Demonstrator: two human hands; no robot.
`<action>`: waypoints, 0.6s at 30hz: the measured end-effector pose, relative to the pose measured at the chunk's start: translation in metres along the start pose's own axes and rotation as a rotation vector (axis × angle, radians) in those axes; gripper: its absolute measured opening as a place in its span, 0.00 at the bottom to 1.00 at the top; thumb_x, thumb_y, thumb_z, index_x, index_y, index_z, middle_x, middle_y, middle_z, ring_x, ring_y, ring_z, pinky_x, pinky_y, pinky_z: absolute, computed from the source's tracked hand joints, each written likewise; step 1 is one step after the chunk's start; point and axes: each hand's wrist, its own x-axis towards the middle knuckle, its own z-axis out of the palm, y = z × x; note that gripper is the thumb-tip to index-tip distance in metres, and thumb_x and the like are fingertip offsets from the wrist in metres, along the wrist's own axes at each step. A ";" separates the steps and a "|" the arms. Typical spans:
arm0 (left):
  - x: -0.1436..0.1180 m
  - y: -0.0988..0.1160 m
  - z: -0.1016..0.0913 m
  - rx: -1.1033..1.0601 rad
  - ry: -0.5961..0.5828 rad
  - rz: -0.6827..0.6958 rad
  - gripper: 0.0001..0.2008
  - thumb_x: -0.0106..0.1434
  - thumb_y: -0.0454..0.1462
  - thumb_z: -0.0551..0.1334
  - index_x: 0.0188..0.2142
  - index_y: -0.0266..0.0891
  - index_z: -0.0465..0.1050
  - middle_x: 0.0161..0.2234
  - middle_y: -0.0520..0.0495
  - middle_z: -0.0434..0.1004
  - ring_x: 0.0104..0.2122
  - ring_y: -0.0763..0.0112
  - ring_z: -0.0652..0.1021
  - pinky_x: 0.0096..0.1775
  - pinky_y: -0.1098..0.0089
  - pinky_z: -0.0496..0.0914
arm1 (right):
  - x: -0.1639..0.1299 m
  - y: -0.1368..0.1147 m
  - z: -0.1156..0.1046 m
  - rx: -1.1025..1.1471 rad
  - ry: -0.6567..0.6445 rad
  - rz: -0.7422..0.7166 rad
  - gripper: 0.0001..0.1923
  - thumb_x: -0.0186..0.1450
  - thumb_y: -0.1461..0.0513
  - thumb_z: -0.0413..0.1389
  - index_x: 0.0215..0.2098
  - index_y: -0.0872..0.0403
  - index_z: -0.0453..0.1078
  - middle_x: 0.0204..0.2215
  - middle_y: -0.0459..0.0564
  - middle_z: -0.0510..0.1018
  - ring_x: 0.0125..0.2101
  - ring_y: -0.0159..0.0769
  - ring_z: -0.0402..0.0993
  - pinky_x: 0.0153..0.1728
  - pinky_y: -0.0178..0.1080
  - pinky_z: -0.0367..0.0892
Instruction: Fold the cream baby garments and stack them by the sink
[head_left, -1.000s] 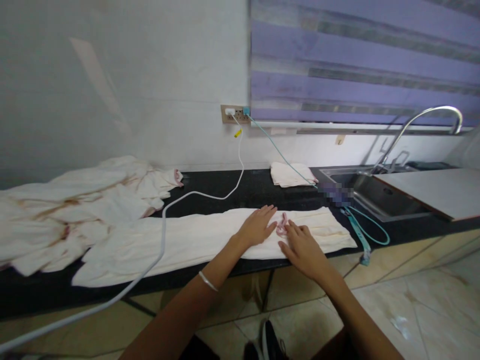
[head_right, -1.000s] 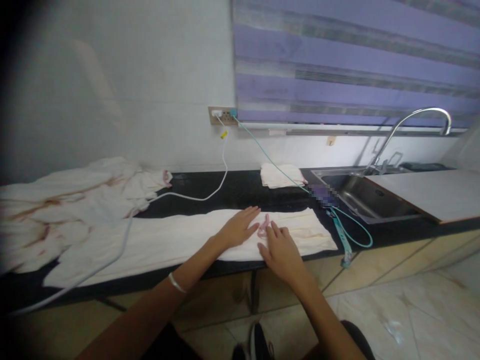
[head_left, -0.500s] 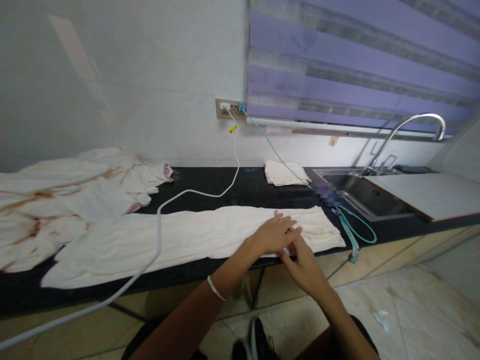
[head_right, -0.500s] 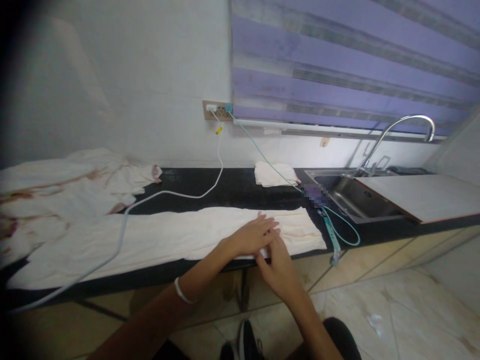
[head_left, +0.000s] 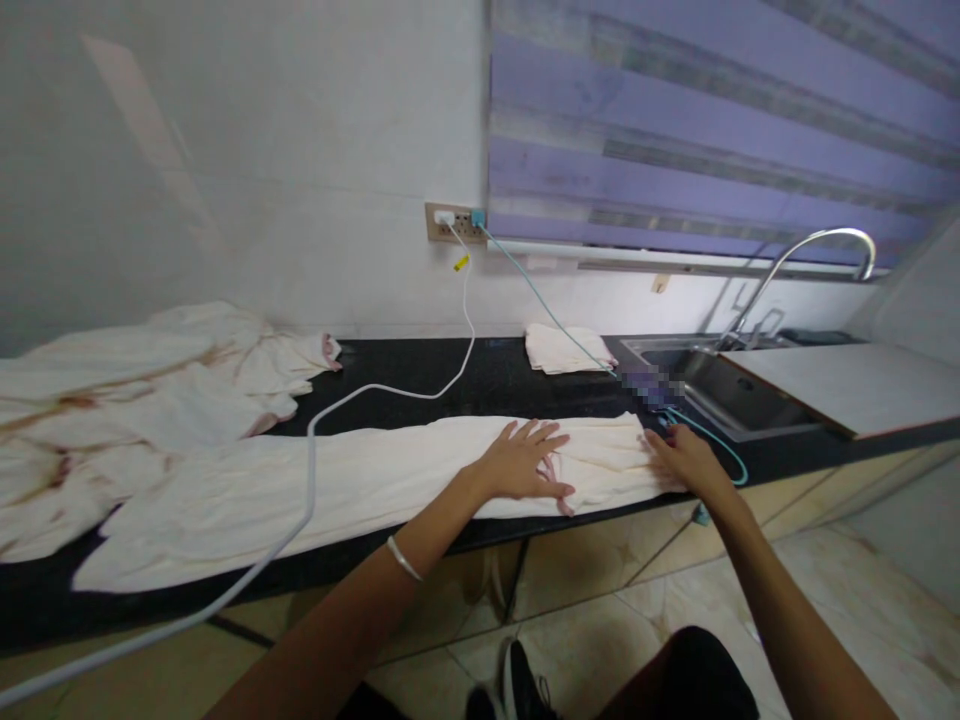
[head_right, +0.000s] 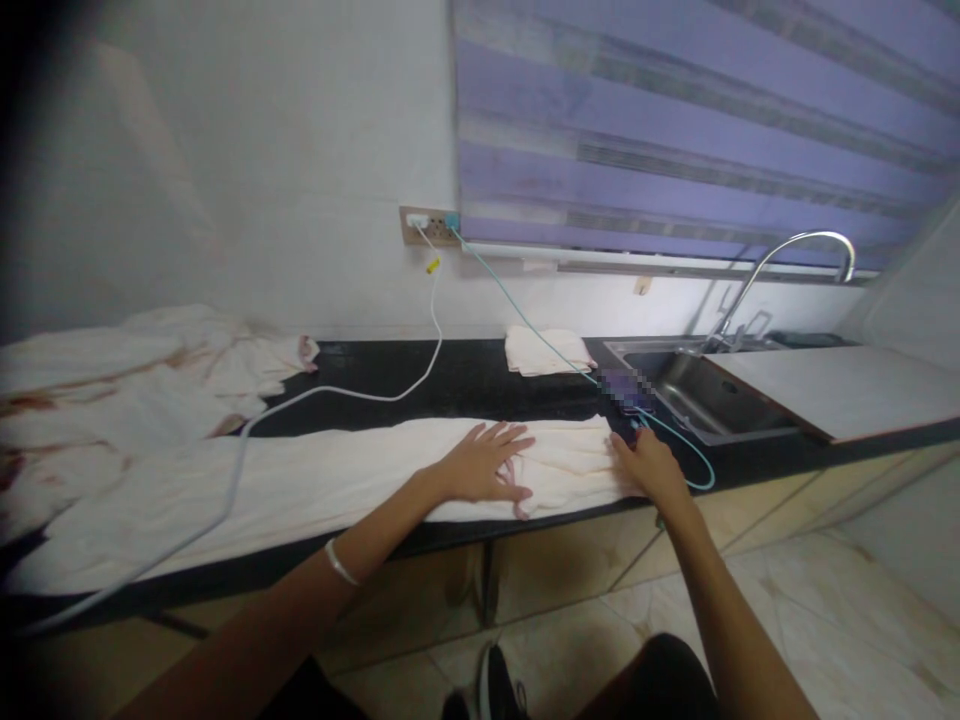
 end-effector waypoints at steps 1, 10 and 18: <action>-0.001 0.000 0.001 0.008 0.013 0.002 0.51 0.58 0.72 0.51 0.72 0.51 0.53 0.74 0.46 0.49 0.72 0.48 0.52 0.69 0.45 0.46 | 0.006 -0.004 0.001 -0.054 -0.073 -0.003 0.25 0.69 0.47 0.52 0.42 0.62 0.76 0.38 0.64 0.81 0.38 0.47 0.79 0.39 0.41 0.70; -0.006 0.006 0.000 0.019 0.045 0.001 0.49 0.60 0.71 0.51 0.72 0.52 0.53 0.74 0.46 0.48 0.72 0.48 0.52 0.69 0.47 0.47 | 0.019 -0.026 0.004 -0.054 -0.210 -0.116 0.15 0.66 0.56 0.57 0.35 0.61 0.78 0.36 0.59 0.83 0.34 0.40 0.78 0.34 0.35 0.66; -0.026 0.000 -0.023 -0.016 0.048 -0.054 0.41 0.71 0.63 0.43 0.75 0.45 0.44 0.75 0.44 0.43 0.73 0.51 0.47 0.69 0.48 0.47 | 0.016 -0.028 -0.011 -0.005 -0.058 -0.210 0.10 0.65 0.58 0.56 0.33 0.58 0.75 0.31 0.54 0.81 0.33 0.38 0.75 0.36 0.34 0.65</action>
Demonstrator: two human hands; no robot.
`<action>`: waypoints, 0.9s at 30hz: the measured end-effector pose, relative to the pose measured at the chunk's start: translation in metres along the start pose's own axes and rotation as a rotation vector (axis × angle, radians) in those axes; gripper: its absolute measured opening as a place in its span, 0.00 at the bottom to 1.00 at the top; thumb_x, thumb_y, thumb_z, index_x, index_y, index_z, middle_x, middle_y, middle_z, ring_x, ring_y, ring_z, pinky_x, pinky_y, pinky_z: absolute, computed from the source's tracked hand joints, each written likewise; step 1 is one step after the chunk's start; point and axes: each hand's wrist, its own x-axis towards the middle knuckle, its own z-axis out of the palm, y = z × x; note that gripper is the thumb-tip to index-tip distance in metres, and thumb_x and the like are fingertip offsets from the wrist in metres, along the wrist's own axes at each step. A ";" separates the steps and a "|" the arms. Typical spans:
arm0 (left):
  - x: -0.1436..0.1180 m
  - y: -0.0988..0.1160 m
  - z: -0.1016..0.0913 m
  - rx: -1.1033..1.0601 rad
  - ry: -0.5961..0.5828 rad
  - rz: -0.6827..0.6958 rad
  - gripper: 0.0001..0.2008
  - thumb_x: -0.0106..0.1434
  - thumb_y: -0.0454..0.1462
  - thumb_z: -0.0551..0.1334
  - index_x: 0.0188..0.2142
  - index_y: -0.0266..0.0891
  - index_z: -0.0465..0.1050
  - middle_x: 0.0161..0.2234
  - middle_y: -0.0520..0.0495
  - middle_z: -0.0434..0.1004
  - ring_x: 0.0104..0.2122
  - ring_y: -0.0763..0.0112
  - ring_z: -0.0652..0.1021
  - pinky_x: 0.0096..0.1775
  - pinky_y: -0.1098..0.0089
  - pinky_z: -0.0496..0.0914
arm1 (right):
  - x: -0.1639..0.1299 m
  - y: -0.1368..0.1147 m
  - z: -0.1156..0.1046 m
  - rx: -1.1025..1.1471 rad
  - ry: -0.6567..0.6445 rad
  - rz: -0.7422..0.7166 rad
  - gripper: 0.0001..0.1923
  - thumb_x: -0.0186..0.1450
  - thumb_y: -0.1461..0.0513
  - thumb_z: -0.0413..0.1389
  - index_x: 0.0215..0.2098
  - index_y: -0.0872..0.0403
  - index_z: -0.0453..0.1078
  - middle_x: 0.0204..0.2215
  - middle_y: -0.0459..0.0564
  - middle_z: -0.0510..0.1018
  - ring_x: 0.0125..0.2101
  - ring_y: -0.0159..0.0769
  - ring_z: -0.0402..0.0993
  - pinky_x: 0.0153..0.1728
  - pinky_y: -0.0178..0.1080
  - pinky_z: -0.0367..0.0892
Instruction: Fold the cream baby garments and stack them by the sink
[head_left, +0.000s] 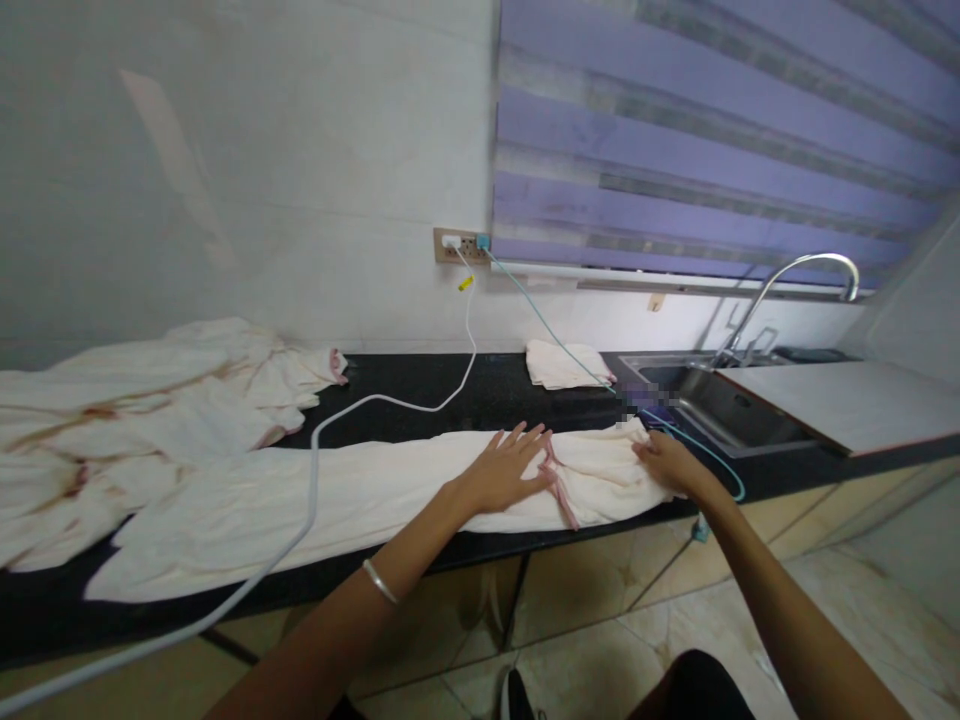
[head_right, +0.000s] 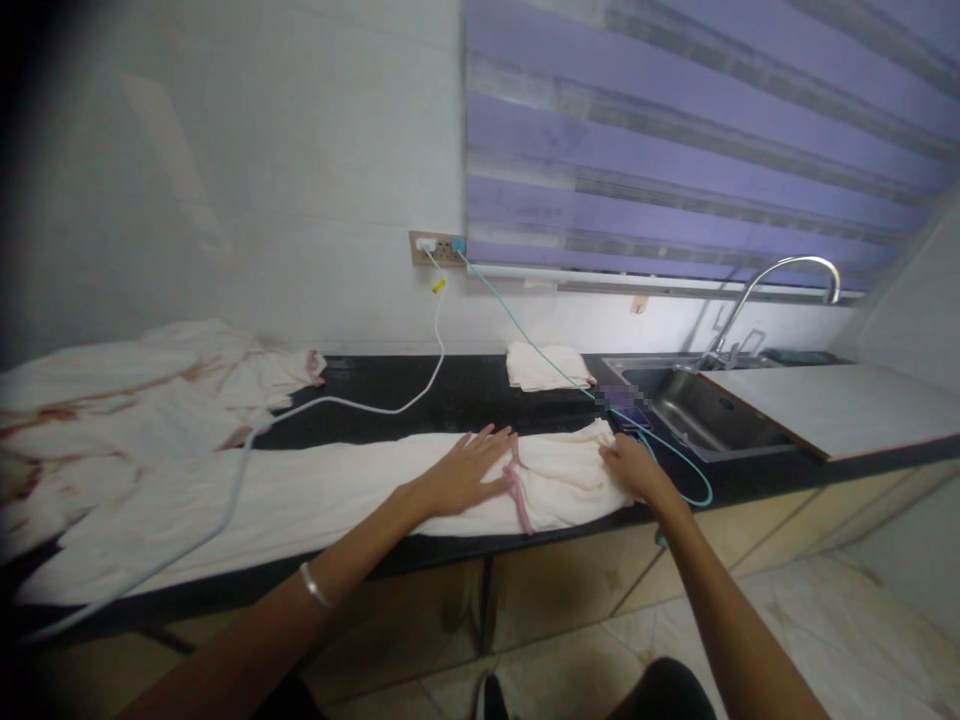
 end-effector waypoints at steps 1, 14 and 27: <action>-0.006 -0.004 -0.004 0.018 0.007 -0.019 0.41 0.71 0.62 0.43 0.75 0.45 0.45 0.75 0.44 0.43 0.73 0.51 0.46 0.69 0.48 0.47 | 0.001 0.003 0.000 -0.005 0.019 -0.008 0.10 0.65 0.58 0.56 0.34 0.57 0.75 0.30 0.54 0.80 0.33 0.38 0.75 0.36 0.35 0.65; -0.066 -0.049 -0.026 0.141 -0.095 -0.112 0.36 0.72 0.60 0.47 0.73 0.50 0.52 0.74 0.45 0.44 0.73 0.46 0.48 0.68 0.41 0.47 | 0.033 0.073 -0.047 -0.189 0.123 0.109 0.19 0.67 0.53 0.57 0.42 0.62 0.77 0.39 0.64 0.82 0.36 0.45 0.78 0.35 0.38 0.65; -0.058 -0.030 -0.002 0.110 0.007 -0.062 0.34 0.72 0.61 0.46 0.71 0.53 0.57 0.74 0.47 0.48 0.72 0.51 0.53 0.69 0.46 0.48 | -0.012 -0.059 -0.098 -0.410 0.308 0.087 0.20 0.67 0.49 0.54 0.44 0.54 0.77 0.37 0.60 0.81 0.40 0.49 0.78 0.38 0.42 0.66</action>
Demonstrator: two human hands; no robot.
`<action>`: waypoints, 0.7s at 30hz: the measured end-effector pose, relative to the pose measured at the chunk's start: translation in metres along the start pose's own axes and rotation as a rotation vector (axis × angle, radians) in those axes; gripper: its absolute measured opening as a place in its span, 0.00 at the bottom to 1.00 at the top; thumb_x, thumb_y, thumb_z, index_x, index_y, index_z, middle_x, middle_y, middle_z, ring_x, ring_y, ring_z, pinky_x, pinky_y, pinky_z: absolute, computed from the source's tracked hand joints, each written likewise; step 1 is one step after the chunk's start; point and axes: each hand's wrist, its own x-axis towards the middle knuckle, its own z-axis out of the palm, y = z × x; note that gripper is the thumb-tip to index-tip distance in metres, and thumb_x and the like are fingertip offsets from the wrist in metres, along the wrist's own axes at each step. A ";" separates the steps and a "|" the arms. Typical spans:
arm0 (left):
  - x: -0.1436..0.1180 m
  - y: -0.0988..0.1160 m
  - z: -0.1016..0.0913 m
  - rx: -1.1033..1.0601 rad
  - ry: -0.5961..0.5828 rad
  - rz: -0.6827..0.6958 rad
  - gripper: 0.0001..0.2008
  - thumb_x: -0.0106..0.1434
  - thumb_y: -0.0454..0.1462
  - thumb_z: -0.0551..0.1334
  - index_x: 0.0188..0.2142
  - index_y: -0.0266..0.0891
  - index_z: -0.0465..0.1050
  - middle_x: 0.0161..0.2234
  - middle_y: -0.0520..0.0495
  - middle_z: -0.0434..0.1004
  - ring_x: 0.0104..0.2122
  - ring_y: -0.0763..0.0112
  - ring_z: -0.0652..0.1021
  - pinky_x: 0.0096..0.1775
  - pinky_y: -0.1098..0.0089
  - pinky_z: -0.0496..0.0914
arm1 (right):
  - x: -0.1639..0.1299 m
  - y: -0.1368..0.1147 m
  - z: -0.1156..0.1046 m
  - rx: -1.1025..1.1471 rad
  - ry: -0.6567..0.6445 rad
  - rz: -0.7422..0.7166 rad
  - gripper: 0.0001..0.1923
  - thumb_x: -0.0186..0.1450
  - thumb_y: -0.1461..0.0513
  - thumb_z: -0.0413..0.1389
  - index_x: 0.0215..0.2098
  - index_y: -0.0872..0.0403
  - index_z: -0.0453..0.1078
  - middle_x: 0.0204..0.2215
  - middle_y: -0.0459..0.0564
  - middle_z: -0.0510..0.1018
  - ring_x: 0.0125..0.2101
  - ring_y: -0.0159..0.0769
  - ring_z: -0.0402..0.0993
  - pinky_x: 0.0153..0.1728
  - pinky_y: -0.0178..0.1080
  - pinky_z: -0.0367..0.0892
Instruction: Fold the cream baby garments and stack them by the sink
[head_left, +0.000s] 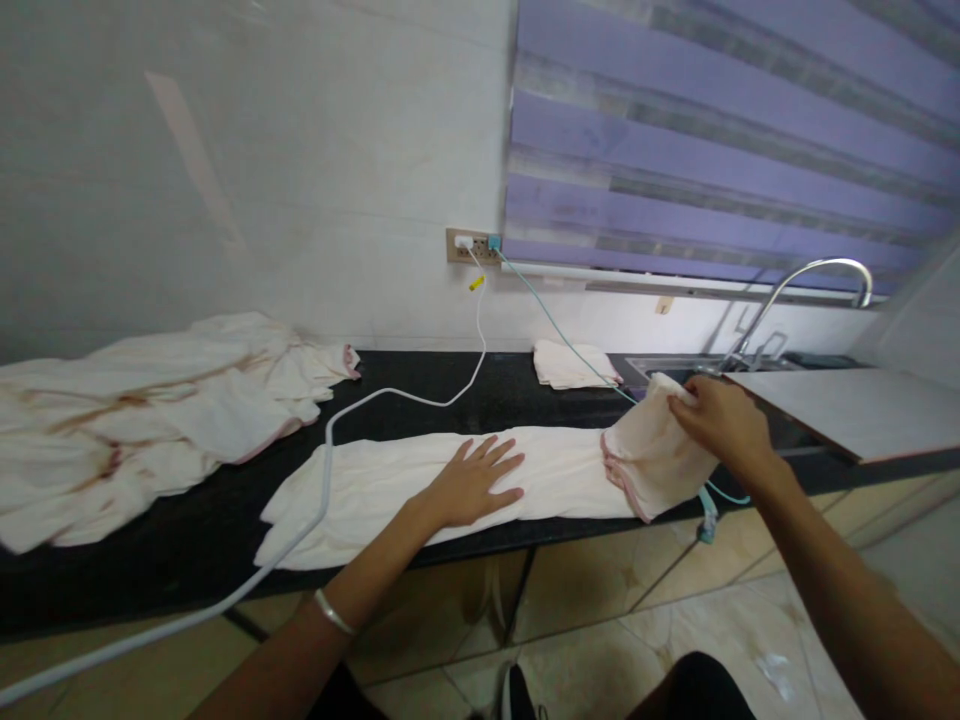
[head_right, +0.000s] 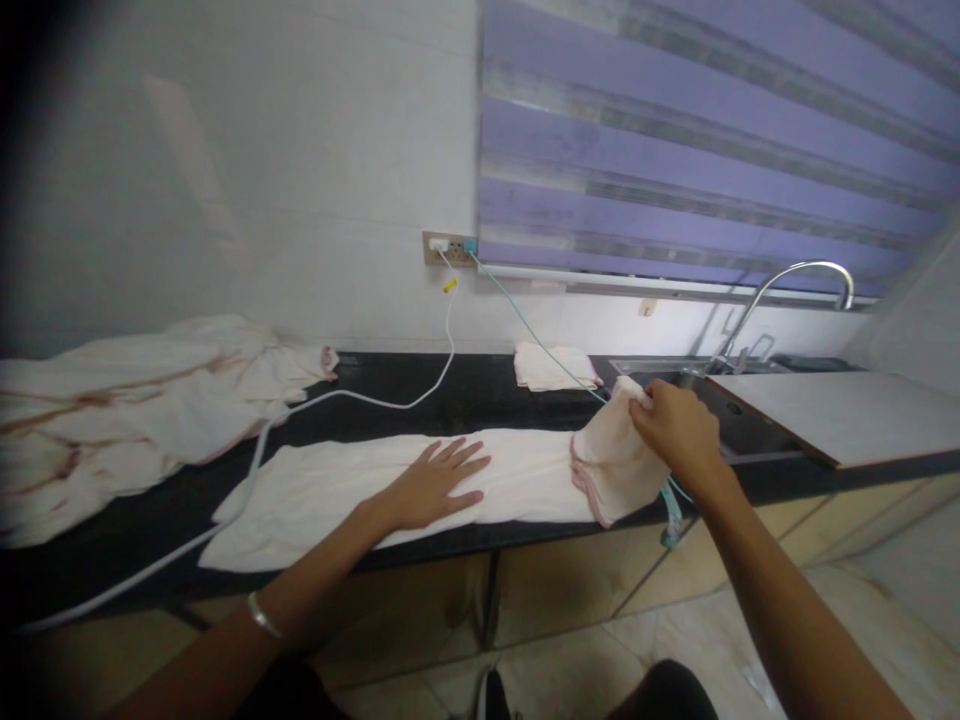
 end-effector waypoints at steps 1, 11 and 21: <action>0.000 0.000 0.001 0.002 0.000 -0.001 0.34 0.72 0.61 0.46 0.71 0.54 0.57 0.74 0.47 0.48 0.72 0.51 0.53 0.69 0.46 0.48 | -0.005 -0.014 -0.006 0.012 0.000 -0.011 0.20 0.68 0.49 0.53 0.45 0.54 0.77 0.37 0.60 0.81 0.39 0.49 0.78 0.38 0.42 0.66; -0.001 -0.002 0.006 0.012 0.024 0.005 0.34 0.72 0.61 0.46 0.71 0.56 0.56 0.74 0.47 0.49 0.72 0.51 0.54 0.68 0.46 0.48 | -0.065 -0.138 -0.011 0.224 -0.012 -0.148 0.14 0.71 0.54 0.52 0.48 0.53 0.72 0.47 0.58 0.76 0.41 0.44 0.76 0.41 0.40 0.65; 0.001 -0.003 0.007 -0.013 0.042 0.020 0.34 0.71 0.53 0.55 0.71 0.43 0.57 0.71 0.36 0.55 0.70 0.48 0.58 0.68 0.43 0.50 | -0.105 -0.225 0.051 0.463 -0.170 -0.150 0.09 0.73 0.58 0.48 0.47 0.52 0.67 0.44 0.54 0.76 0.41 0.42 0.75 0.37 0.38 0.62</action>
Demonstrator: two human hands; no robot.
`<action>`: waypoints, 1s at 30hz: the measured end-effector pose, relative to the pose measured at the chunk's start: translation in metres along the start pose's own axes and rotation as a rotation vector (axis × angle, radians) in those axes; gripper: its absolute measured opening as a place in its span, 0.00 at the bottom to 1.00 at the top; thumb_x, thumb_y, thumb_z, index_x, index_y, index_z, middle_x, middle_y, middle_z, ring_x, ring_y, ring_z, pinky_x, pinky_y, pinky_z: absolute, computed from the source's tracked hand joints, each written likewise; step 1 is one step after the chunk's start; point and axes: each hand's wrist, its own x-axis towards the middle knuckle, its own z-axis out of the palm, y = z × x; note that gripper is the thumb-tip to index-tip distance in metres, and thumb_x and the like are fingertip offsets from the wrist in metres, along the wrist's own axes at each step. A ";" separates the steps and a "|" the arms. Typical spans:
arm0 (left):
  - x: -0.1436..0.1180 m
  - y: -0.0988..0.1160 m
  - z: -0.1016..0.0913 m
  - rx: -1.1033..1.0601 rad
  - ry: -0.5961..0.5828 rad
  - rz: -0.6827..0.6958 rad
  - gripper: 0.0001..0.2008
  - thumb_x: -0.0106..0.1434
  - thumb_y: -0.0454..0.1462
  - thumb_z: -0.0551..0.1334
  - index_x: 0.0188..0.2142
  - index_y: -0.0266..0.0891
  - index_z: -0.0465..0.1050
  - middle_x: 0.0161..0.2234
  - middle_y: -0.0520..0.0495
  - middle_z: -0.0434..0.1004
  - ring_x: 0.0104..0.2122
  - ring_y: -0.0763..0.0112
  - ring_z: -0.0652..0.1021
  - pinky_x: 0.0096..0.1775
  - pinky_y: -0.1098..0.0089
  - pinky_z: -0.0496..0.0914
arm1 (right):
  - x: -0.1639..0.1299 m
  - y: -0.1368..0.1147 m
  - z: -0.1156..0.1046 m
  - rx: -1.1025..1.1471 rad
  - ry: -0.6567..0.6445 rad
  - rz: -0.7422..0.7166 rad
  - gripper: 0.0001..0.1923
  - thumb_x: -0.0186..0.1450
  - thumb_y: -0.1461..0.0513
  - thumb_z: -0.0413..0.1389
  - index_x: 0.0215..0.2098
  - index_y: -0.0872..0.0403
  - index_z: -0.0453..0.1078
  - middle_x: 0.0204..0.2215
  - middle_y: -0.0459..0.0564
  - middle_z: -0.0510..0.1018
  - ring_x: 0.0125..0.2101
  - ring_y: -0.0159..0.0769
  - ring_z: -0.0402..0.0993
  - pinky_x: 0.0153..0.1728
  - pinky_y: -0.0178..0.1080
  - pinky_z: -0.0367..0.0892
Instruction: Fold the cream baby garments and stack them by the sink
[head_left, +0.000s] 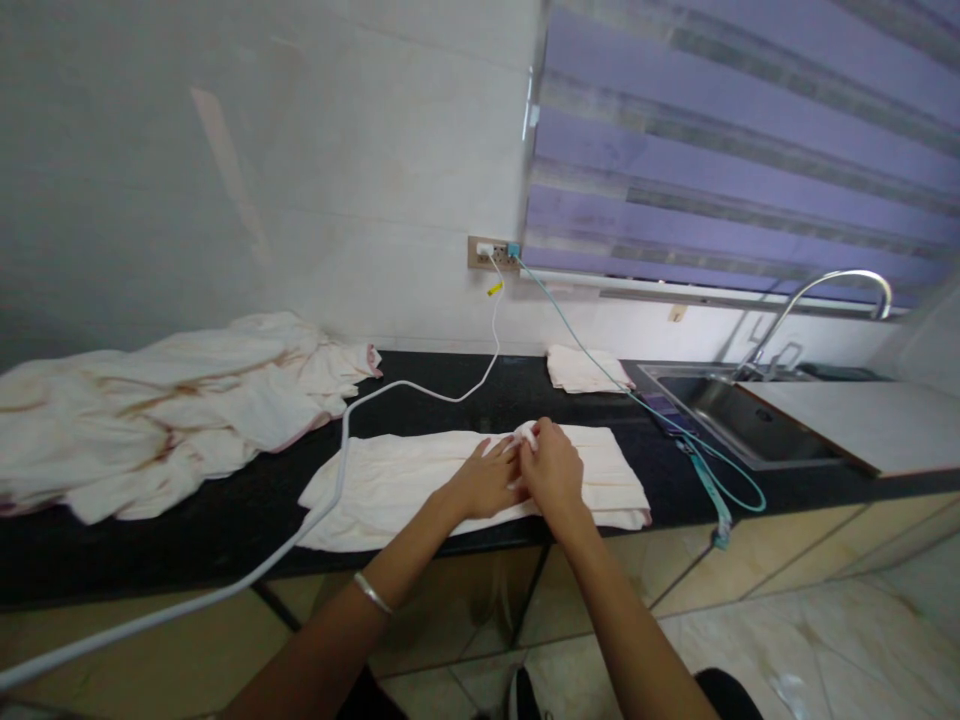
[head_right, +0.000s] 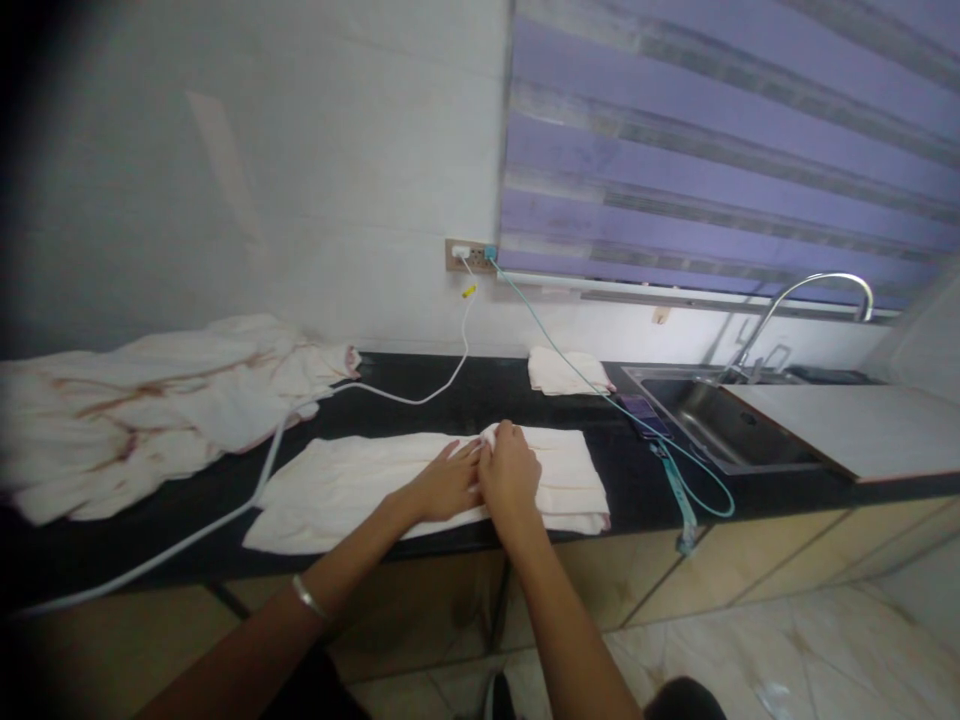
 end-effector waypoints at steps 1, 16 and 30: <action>0.001 -0.001 -0.001 -0.020 -0.007 -0.004 0.33 0.70 0.50 0.57 0.70 0.42 0.59 0.71 0.36 0.56 0.70 0.48 0.58 0.68 0.44 0.50 | -0.001 -0.003 0.006 0.009 -0.011 -0.008 0.10 0.74 0.57 0.48 0.47 0.52 0.67 0.44 0.54 0.76 0.41 0.42 0.74 0.37 0.38 0.62; 0.018 -0.021 -0.002 -0.810 0.346 -0.290 0.32 0.72 0.51 0.53 0.69 0.38 0.61 0.66 0.38 0.67 0.64 0.57 0.69 0.66 0.57 0.61 | -0.017 0.035 0.028 0.369 -0.189 -0.508 0.14 0.67 0.53 0.58 0.44 0.55 0.75 0.35 0.53 0.80 0.37 0.39 0.74 0.40 0.38 0.67; 0.008 -0.014 0.022 0.086 0.109 -0.174 0.29 0.77 0.47 0.44 0.73 0.43 0.53 0.71 0.42 0.57 0.69 0.50 0.61 0.67 0.50 0.56 | 0.009 0.191 -0.027 0.155 0.059 0.172 0.20 0.66 0.48 0.56 0.41 0.57 0.73 0.35 0.59 0.79 0.34 0.43 0.76 0.36 0.41 0.70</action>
